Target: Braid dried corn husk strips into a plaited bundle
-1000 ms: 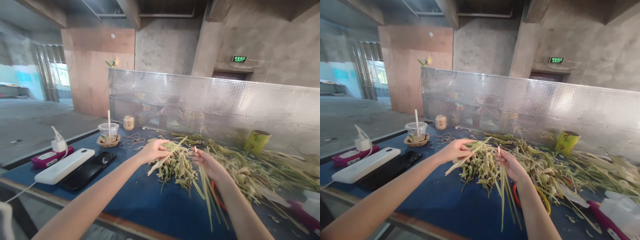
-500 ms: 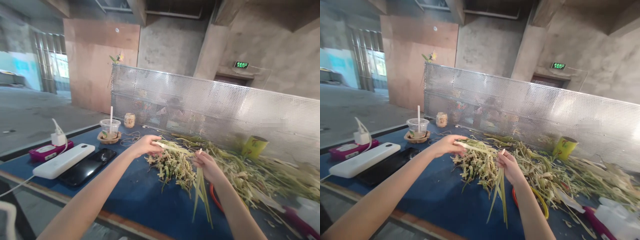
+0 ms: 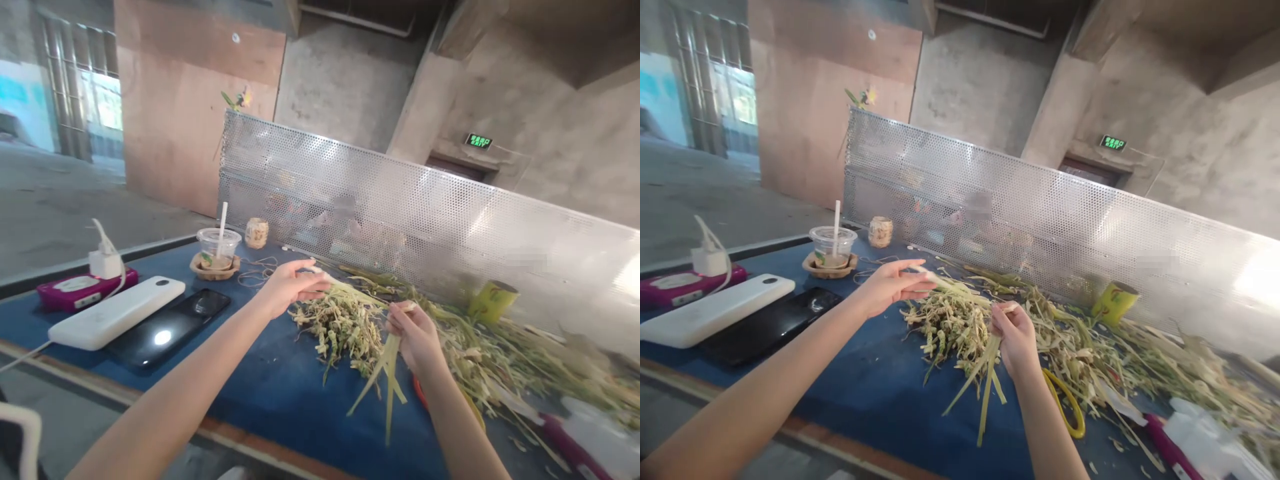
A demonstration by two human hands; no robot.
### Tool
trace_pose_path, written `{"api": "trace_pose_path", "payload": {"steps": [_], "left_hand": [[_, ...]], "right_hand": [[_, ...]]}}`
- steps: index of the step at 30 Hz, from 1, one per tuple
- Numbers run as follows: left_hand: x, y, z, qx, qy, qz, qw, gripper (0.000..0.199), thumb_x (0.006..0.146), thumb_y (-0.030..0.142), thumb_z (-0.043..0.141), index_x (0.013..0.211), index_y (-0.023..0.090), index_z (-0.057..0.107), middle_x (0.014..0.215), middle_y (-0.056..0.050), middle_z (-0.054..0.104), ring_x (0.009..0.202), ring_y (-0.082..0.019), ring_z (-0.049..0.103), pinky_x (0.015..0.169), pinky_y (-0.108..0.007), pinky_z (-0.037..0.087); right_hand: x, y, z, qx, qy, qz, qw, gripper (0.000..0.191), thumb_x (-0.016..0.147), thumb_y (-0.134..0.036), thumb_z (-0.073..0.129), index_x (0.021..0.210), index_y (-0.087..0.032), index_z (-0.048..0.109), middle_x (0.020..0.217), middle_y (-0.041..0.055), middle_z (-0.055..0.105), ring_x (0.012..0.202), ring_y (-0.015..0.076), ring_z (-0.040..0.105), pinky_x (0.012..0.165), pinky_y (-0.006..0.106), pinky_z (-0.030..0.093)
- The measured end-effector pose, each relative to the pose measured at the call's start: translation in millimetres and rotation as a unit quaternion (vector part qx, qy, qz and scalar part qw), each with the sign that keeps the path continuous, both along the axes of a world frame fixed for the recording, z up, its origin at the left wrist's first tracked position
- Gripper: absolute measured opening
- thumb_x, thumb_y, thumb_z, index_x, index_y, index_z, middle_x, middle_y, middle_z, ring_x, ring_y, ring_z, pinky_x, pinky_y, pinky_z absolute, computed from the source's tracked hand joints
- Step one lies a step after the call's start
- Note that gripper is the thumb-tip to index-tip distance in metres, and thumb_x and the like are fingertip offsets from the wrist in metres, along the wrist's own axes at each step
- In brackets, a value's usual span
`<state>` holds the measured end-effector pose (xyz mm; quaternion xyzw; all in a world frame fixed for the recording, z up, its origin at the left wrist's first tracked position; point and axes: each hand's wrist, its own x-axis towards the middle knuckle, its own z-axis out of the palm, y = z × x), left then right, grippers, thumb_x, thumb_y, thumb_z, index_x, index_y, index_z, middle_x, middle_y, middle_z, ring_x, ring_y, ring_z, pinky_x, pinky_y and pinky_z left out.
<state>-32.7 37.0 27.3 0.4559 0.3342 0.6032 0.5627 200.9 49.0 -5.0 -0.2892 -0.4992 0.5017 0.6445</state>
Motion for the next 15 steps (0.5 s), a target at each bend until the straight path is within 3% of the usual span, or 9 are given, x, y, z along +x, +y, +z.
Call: {"api": "trace_pose_path", "payload": {"steps": [3, 5, 7, 11, 13, 15], "left_hand": [[-0.4, -1.4, -2.6, 0.028, -0.042, 0.027, 0.998, 0.069, 0.076, 0.013, 0.061, 0.134, 0.003, 0.026, 0.098, -0.019, 0.066, 0.088, -0.023, 0.065, 0.072, -0.03, 0.055], [-1.8, -4.1, -1.4, 0.047, -0.067, 0.036, 0.996, 0.077, 0.079, 0.012, 0.056, 0.139, 0.008, 0.008, 0.109, -0.021, 0.061, 0.093, -0.024, 0.063, 0.074, -0.031, 0.055], [-3.1, -7.2, 0.7, 0.063, -0.085, 0.029, 0.994, 0.088, 0.08, 0.008, 0.054, 0.138, 0.012, -0.012, 0.118, -0.023, 0.055, 0.096, -0.024, 0.062, 0.076, -0.032, 0.054], [-1.0, -13.6, 0.2, 0.1, -0.085, -0.043, 0.99, 0.107, 0.072, 0.007, 0.063, 0.134, 0.021, -0.024, 0.128, -0.023, 0.046, 0.099, -0.028, 0.06, 0.07, -0.033, 0.056], [2.5, -16.8, -3.3, 0.148, -0.062, -0.094, 0.983, 0.115, 0.069, 0.009, 0.066, 0.13, 0.031, -0.028, 0.139, -0.018, 0.031, 0.105, -0.03, 0.055, 0.066, -0.032, 0.056], [6.2, -19.6, -7.6, 0.196, -0.026, -0.129, 0.972, 0.117, 0.068, 0.011, 0.066, 0.126, 0.039, -0.031, 0.146, -0.013, 0.015, 0.109, -0.029, 0.053, 0.065, -0.032, 0.056]], "right_hand": [[-5.6, -8.5, 1.6, 0.041, -0.074, 0.002, 0.996, 0.031, 0.057, -0.036, 0.076, 0.064, -0.017, 0.053, 0.05, -0.0067, 0.039, 0.043, 0.0035, 0.032, 0.042, 0.018, 0.024], [-4.1, -14.1, 10.7, 0.042, -0.146, 0.025, 0.988, 0.031, 0.06, -0.041, 0.073, 0.064, -0.017, 0.053, 0.051, -0.0061, 0.038, 0.043, 0.004, 0.031, 0.042, 0.019, 0.025], [1.1, -18.6, 28.8, 0.029, -0.222, 0.053, 0.973, 0.033, 0.065, -0.048, 0.066, 0.066, -0.017, 0.055, 0.049, -0.0068, 0.032, 0.041, 0.004, 0.027, 0.04, 0.019, 0.023], [5.7, -24.3, 77.6, 0.089, -0.291, -0.007, 0.952, 0.036, 0.069, -0.054, 0.059, 0.065, -0.018, 0.053, 0.052, -0.0043, 0.038, 0.041, 0.0053, 0.029, 0.039, 0.021, 0.024], [-3.3, -27.1, 95.9, 0.071, -0.41, 0.026, 0.909, 0.037, 0.072, -0.054, 0.056, 0.067, -0.018, 0.055, 0.053, -0.0039, 0.039, 0.042, 0.0054, 0.031, 0.04, 0.021, 0.024], [-19.5, -29.9, 103.9, 0.049, -0.538, 0.071, 0.838, 0.033, 0.075, -0.051, 0.055, 0.076, -0.018, 0.06, 0.051, -0.005, 0.039, 0.042, 0.0055, 0.032, 0.042, 0.022, 0.027]]}}
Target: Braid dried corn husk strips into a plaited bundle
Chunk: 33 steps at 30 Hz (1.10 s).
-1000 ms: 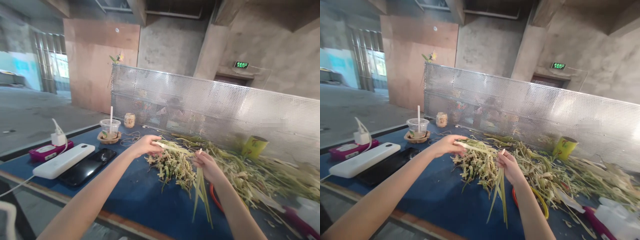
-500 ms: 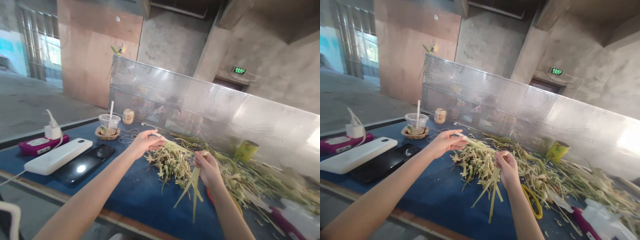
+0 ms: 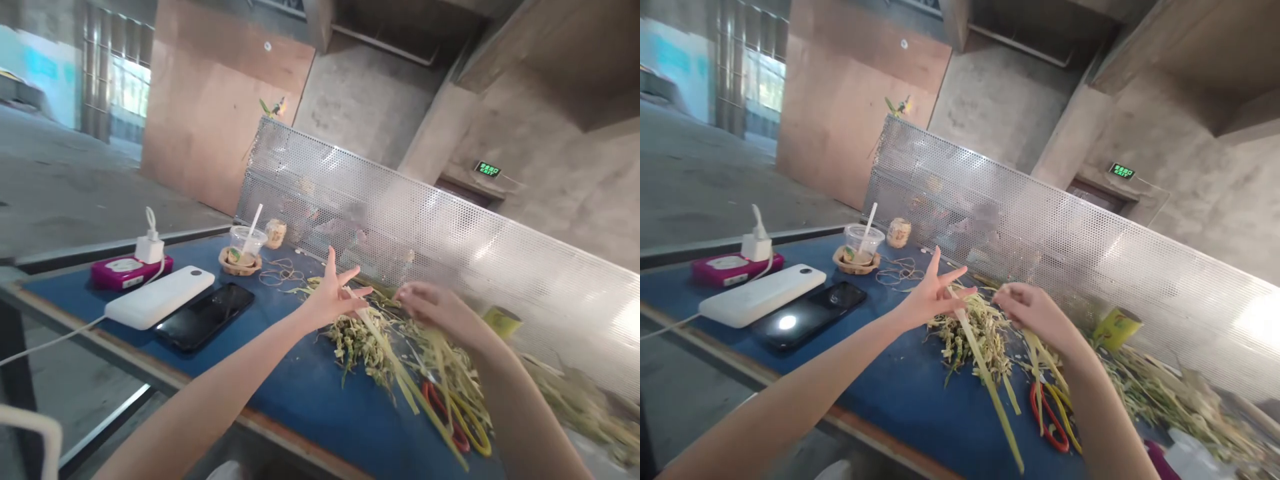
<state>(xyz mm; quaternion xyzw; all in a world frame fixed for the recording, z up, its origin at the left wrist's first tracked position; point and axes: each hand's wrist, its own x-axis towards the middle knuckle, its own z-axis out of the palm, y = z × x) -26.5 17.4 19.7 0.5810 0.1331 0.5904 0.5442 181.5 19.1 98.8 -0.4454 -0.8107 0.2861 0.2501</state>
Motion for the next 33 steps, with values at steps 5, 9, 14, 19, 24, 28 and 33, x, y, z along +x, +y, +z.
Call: {"api": "trace_pose_path", "payload": {"steps": [5, 9, 14, 19, 24, 28, 33], "left_hand": [[6.7, -3.3, -7.1, 0.089, 0.075, -0.001, 0.993, 0.112, 0.07, 0.013, 0.062, 0.123, 0.046, -0.03, 0.148, -0.009, 0.003, 0.082, -0.017, 0.061, 0.066, -0.036, 0.054], [8.2, -0.3, -8.5, 0.109, 0.085, 0.006, 0.99, 0.111, 0.07, 0.01, 0.061, 0.125, 0.046, -0.029, 0.148, -0.01, 0.001, 0.08, -0.013, 0.06, 0.069, -0.035, 0.054], [4.5, 3.3, -7.6, 0.063, 0.136, 0.042, 0.988, 0.103, 0.075, 0.022, 0.061, 0.133, 0.031, -0.024, 0.133, -0.018, 0.042, 0.103, -0.026, 0.055, 0.069, -0.034, 0.053], [4.7, 2.3, -8.4, 0.085, 0.251, 0.131, 0.955, 0.09, 0.079, 0.023, 0.053, 0.137, 0.023, -0.016, 0.087, -0.009, 0.067, 0.067, -0.017, 0.062, 0.064, -0.035, 0.05], [7.5, 2.1, -9.6, 0.112, 0.259, 0.161, 0.946, 0.09, 0.077, 0.015, 0.053, 0.138, 0.022, -0.014, 0.078, -0.004, 0.065, 0.062, -0.014, 0.059, 0.06, -0.03, 0.049], [6.6, 1.1, -8.7, 0.108, 0.242, 0.142, 0.954, 0.091, 0.075, 0.014, 0.054, 0.139, 0.024, -0.01, 0.077, -0.003, 0.063, 0.063, -0.014, 0.059, 0.057, -0.027, 0.048], [5.6, -0.5, -7.4, 0.12, 0.271, 0.128, 0.946, 0.09, 0.075, 0.012, 0.054, 0.139, 0.024, -0.008, 0.075, -0.002, 0.063, 0.062, -0.014, 0.059, 0.058, -0.028, 0.048]], "right_hand": [[-36.6, -2.9, -16.2, -0.016, -0.085, 0.04, 0.995, 0.028, 0.078, -0.046, 0.052, 0.077, -0.019, 0.06, 0.05, -0.0056, 0.038, 0.042, 0.0061, 0.032, 0.044, 0.022, 0.027], [-40.9, -0.7, -30.4, 0.03, -0.031, 0.037, 0.998, 0.025, 0.077, -0.039, 0.053, 0.064, -0.018, 0.052, 0.053, -0.0041, 0.043, 0.044, 0.0069, 0.034, 0.045, 0.023, 0.026], [-36.5, 2.0, -34.2, 0.161, -0.036, -0.026, 0.986, 0.021, 0.077, -0.033, 0.051, 0.062, -0.018, 0.048, 0.051, -0.005, 0.035, 0.047, 0.0077, 0.032, 0.046, 0.023, 0.025], [-41.0, 0.1, -41.0, 0.265, -0.112, -0.074, 0.955, 0.015, 0.076, -0.025, 0.047, 0.062, -0.019, 0.044, 0.052, -0.0042, 0.036, 0.049, 0.009, 0.034, 0.047, 0.022, 0.025], [-44.4, 2.1, -43.0, 0.258, -0.149, -0.058, 0.953, 0.006, 0.076, -0.023, 0.042, 0.07, -0.02, 0.04, 0.054, -0.0041, 0.041, 0.049, 0.01, 0.037, 0.049, 0.022, 0.027], [-43.4, 1.0, -36.5, 0.21, -0.175, -0.023, 0.962, 0.013, 0.076, -0.021, 0.041, 0.063, -0.02, 0.038, 0.052, -0.0052, 0.035, 0.047, 0.0091, 0.032, 0.049, 0.023, 0.025], [-41.3, -1.6, -35.1, 0.2, -0.165, -0.005, 0.966, 0.014, 0.077, -0.02, 0.04, 0.064, -0.02, 0.038, 0.052, -0.005, 0.035, 0.048, 0.0089, 0.032, 0.049, 0.023, 0.025]]}}
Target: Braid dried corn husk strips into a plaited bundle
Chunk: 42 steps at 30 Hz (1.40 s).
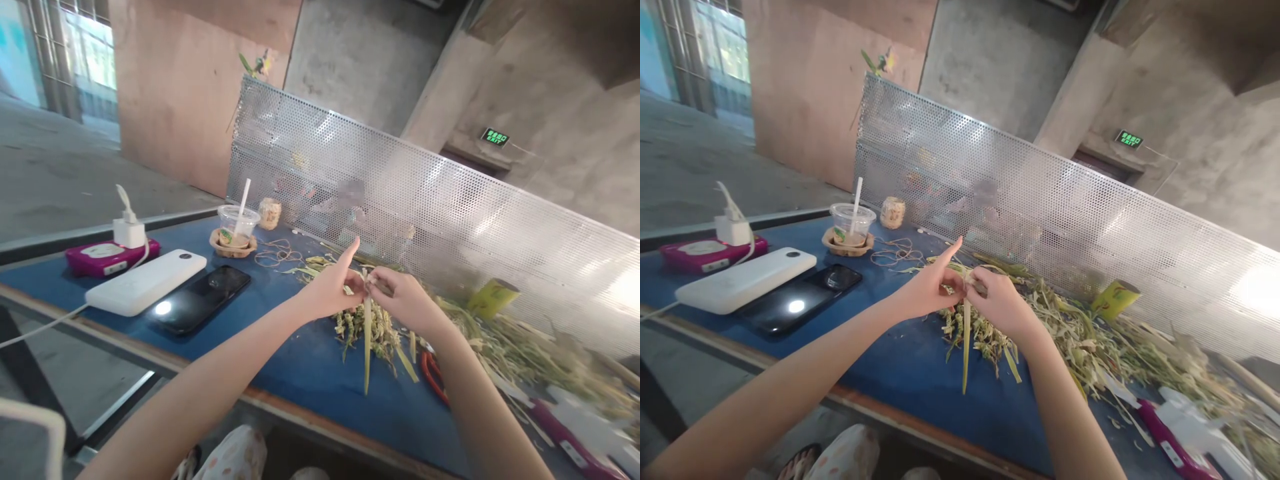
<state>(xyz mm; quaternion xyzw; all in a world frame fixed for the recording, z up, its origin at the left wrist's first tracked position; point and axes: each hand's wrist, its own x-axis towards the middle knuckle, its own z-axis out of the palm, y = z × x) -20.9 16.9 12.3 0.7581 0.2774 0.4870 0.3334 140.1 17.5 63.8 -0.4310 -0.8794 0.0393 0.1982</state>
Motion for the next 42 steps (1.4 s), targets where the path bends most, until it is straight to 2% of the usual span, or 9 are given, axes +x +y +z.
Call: {"api": "trace_pose_path", "payload": {"steps": [6, 10, 16, 21, 26, 31, 42], "left_hand": [[0.0, -0.5, 1.8, -0.028, -0.054, 0.015, 0.998, 0.089, 0.076, 0.013, 0.054, 0.139, 0.022, -0.009, 0.077, -0.003, 0.064, 0.054, -0.011, 0.06, 0.058, -0.027, 0.05], [-0.3, 0.0, 0.3, -0.049, -0.045, -0.004, 0.998, 0.092, 0.076, 0.014, 0.055, 0.138, 0.023, -0.011, 0.078, -0.003, 0.065, 0.054, -0.011, 0.059, 0.057, -0.028, 0.05], [0.6, -1.0, 0.2, -0.066, -0.056, -0.015, 0.996, 0.095, 0.073, 0.015, 0.058, 0.138, 0.02, -0.011, 0.075, -0.003, 0.063, 0.057, -0.013, 0.058, 0.055, -0.027, 0.048], [0.6, 0.9, -1.6, -0.056, -0.051, -0.005, 0.997, 0.1, 0.069, 0.014, 0.061, 0.139, 0.02, -0.01, 0.073, -0.002, 0.061, 0.065, -0.014, 0.057, 0.057, -0.027, 0.044], [3.8, 3.8, -5.2, -0.015, -0.042, 0.024, 0.999, 0.098, 0.069, 0.012, 0.058, 0.138, 0.018, -0.012, 0.069, 0.001, 0.056, 0.067, -0.014, 0.054, 0.058, -0.025, 0.04], [9.9, 0.9, -5.6, 0.03, 0.001, 0.076, 0.997, 0.095, 0.069, 0.005, 0.05, 0.138, 0.017, -0.014, 0.066, 0.004, 0.048, 0.06, -0.011, 0.048, 0.056, -0.025, 0.037], [18.1, 4.1, -10.7, 0.122, 0.071, 0.186, 0.972, 0.091, 0.07, 0.003, 0.043, 0.137, 0.015, -0.018, 0.064, 0.001, 0.048, 0.056, -0.012, 0.043, 0.052, -0.025, 0.032]], "right_hand": [[5.2, 1.5, -7.1, -0.02, -0.007, 0.014, 1.0, 0.018, 0.077, -0.022, 0.043, 0.061, -0.02, 0.033, 0.053, -0.0051, 0.033, 0.049, 0.0089, 0.03, 0.048, 0.022, 0.025], [5.7, 1.5, -8.6, -0.011, 0.017, 0.005, 1.0, 0.015, 0.074, -0.019, 0.041, 0.06, -0.02, 0.036, 0.053, -0.0054, 0.03, 0.05, 0.009, 0.028, 0.049, 0.022, 0.024], [3.6, -1.4, -7.3, -0.022, -0.01, -0.013, 1.0, 0.014, 0.075, -0.021, 0.04, 0.062, -0.021, 0.038, 0.053, -0.0051, 0.034, 0.048, 0.0094, 0.03, 0.047, 0.023, 0.025], [1.8, -2.7, -5.9, -0.029, -0.021, 0.017, 0.999, 0.016, 0.075, -0.019, 0.04, 0.06, -0.02, 0.034, 0.055, -0.0043, 0.035, 0.05, 0.0095, 0.03, 0.049, 0.023, 0.026], [0.1, -0.1, -6.3, -0.03, 0.003, 0.032, 0.999, 0.016, 0.074, -0.018, 0.041, 0.06, -0.02, 0.033, 0.054, -0.005, 0.029, 0.051, 0.0095, 0.027, 0.049, 0.023, 0.023], [-4.2, 3.5, -10.5, -0.02, 0.021, 0.013, 1.0, 0.019, 0.071, -0.016, 0.042, 0.058, -0.02, 0.03, 0.053, -0.0056, 0.026, 0.05, 0.0091, 0.025, 0.049, 0.023, 0.022], [-14.1, 9.8, -19.5, 0.042, 0.066, -0.015, 0.997, 0.021, 0.067, -0.015, 0.042, 0.054, -0.019, 0.026, 0.05, -0.0061, 0.023, 0.049, 0.0086, 0.025, 0.047, 0.022, 0.021]]}}
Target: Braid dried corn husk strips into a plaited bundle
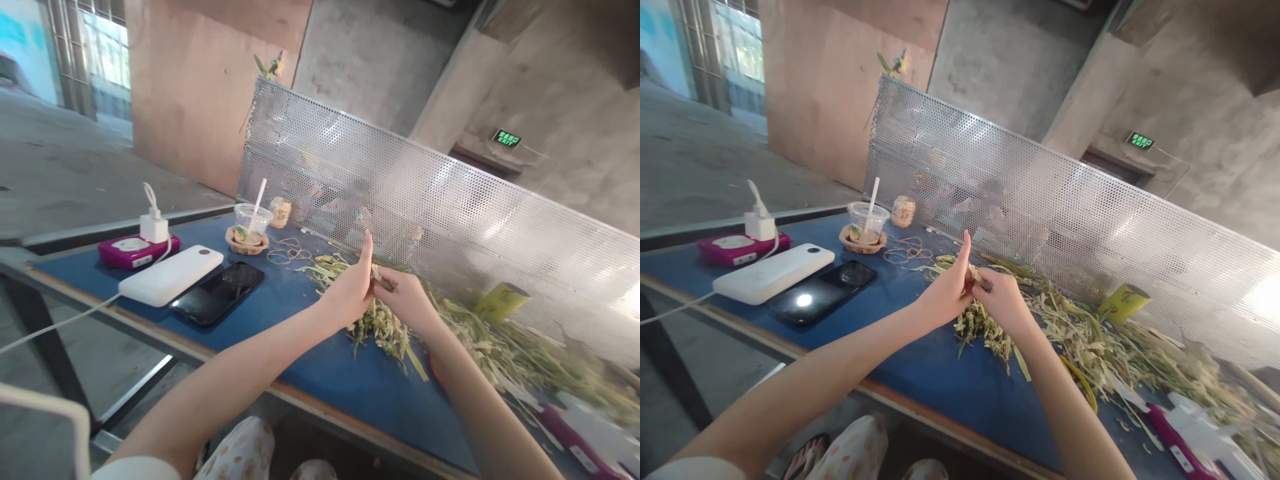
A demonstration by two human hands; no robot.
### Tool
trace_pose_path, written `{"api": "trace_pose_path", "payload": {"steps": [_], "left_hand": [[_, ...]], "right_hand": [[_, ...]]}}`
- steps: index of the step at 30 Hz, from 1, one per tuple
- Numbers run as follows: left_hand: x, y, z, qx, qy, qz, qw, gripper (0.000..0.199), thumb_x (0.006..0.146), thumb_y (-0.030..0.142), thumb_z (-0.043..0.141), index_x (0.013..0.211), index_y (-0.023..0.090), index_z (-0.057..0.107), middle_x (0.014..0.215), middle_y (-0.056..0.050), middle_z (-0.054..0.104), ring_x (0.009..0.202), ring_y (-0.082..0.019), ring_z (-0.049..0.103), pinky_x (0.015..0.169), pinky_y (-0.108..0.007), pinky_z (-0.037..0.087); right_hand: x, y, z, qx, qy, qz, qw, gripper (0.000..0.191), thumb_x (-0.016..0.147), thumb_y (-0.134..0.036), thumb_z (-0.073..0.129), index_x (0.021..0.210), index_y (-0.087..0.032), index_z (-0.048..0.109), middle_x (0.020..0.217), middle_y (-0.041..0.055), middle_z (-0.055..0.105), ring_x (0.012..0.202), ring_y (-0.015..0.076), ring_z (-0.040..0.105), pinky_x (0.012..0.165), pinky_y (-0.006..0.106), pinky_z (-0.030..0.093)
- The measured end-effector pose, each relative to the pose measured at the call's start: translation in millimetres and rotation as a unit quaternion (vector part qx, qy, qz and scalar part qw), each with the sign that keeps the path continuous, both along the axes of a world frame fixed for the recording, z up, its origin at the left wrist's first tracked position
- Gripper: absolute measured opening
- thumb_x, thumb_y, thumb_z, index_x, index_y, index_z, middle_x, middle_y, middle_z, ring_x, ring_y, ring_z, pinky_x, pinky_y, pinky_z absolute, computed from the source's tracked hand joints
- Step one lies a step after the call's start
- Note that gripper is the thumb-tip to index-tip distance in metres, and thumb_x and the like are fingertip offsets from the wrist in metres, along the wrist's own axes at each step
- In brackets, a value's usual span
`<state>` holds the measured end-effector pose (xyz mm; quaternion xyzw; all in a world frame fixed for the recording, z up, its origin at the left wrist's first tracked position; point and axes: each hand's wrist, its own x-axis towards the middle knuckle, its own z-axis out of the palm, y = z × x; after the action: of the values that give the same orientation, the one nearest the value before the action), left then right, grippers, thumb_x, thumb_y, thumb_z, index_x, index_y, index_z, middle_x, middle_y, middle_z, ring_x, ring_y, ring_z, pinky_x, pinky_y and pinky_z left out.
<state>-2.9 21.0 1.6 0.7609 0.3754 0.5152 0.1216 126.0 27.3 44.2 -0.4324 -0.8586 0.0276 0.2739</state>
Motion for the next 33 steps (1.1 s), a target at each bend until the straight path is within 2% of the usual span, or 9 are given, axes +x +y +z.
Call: {"api": "trace_pose_path", "payload": {"steps": [5, 11, 15, 22, 26, 29, 33], "left_hand": [[-4.3, -0.6, 4.3, 0.039, 0.007, 0.024, 0.999, 0.085, 0.075, 0.006, 0.041, 0.136, 0.016, -0.018, 0.065, 0.0, 0.05, 0.057, -0.012, 0.043, 0.052, -0.025, 0.033], [-12.0, -2.1, 9.6, 0.033, -0.056, 0.008, 0.998, 0.084, 0.078, 0.011, 0.044, 0.137, 0.018, -0.017, 0.07, -0.001, 0.055, 0.056, -0.012, 0.047, 0.053, -0.026, 0.04], [-12.9, -2.1, 9.5, 0.014, -0.078, -0.014, 0.997, 0.086, 0.079, 0.013, 0.046, 0.137, 0.018, -0.019, 0.076, -0.003, 0.059, 0.057, -0.012, 0.049, 0.055, -0.027, 0.041], [-12.9, -2.5, 9.0, -0.005, -0.084, -0.027, 0.996, 0.089, 0.077, 0.015, 0.05, 0.138, 0.019, -0.015, 0.074, -0.002, 0.058, 0.053, -0.011, 0.047, 0.052, -0.025, 0.039], [-10.4, -0.9, 4.2, 0.001, -0.107, -0.036, 0.994, 0.091, 0.075, 0.011, 0.05, 0.137, 0.018, -0.017, 0.071, 0.0, 0.057, 0.056, -0.011, 0.047, 0.055, -0.025, 0.04], [-6.7, -0.2, 0.4, -0.002, -0.129, -0.023, 0.991, 0.092, 0.073, 0.006, 0.049, 0.137, 0.017, -0.016, 0.07, 0.001, 0.057, 0.058, -0.011, 0.047, 0.059, -0.026, 0.042], [-3.7, 0.8, -2.2, -0.036, -0.166, 0.008, 0.985, 0.091, 0.072, 0.006, 0.048, 0.138, 0.013, -0.014, 0.067, 0.001, 0.054, 0.059, -0.012, 0.048, 0.061, -0.027, 0.042]], "right_hand": [[-5.1, 0.2, 4.8, 0.046, -0.014, -0.014, 0.999, 0.019, 0.07, -0.018, 0.041, 0.055, -0.019, 0.029, 0.05, -0.0054, 0.029, 0.049, 0.0087, 0.029, 0.047, 0.021, 0.023], [-3.4, 0.4, 26.7, 0.029, -0.17, -0.026, 0.985, 0.022, 0.079, -0.027, 0.037, 0.059, -0.02, 0.031, 0.048, -0.0048, 0.035, 0.044, 0.0087, 0.032, 0.044, 0.022, 0.022], [0.5, -0.7, 33.2, 0.067, -0.258, -0.015, 0.964, 0.017, 0.076, -0.022, 0.038, 0.06, -0.02, 0.033, 0.05, -0.0038, 0.04, 0.044, 0.0087, 0.034, 0.044, 0.022, 0.02], [4.3, -3.8, 29.6, 0.099, -0.273, -0.01, 0.957, 0.02, 0.079, -0.02, 0.033, 0.06, -0.019, 0.038, 0.049, -0.0029, 0.042, 0.043, 0.0084, 0.032, 0.044, 0.023, 0.018], [1.8, -3.3, 29.2, 0.092, -0.263, -0.023, 0.96, 0.018, 0.073, -0.018, 0.038, 0.055, -0.019, 0.035, 0.045, -0.0038, 0.038, 0.043, 0.0085, 0.031, 0.044, 0.023, 0.017], [-2.1, -2.5, 27.0, 0.085, -0.258, -0.034, 0.962, 0.017, 0.07, -0.019, 0.04, 0.054, -0.018, 0.037, 0.046, -0.0032, 0.039, 0.045, 0.0089, 0.031, 0.045, 0.023, 0.017], [-10.8, -6.9, 14.8, 0.095, -0.244, -0.058, 0.963, 0.017, 0.071, -0.019, 0.04, 0.054, -0.018, 0.039, 0.047, -0.0025, 0.039, 0.045, 0.0089, 0.03, 0.046, 0.023, 0.017]]}}
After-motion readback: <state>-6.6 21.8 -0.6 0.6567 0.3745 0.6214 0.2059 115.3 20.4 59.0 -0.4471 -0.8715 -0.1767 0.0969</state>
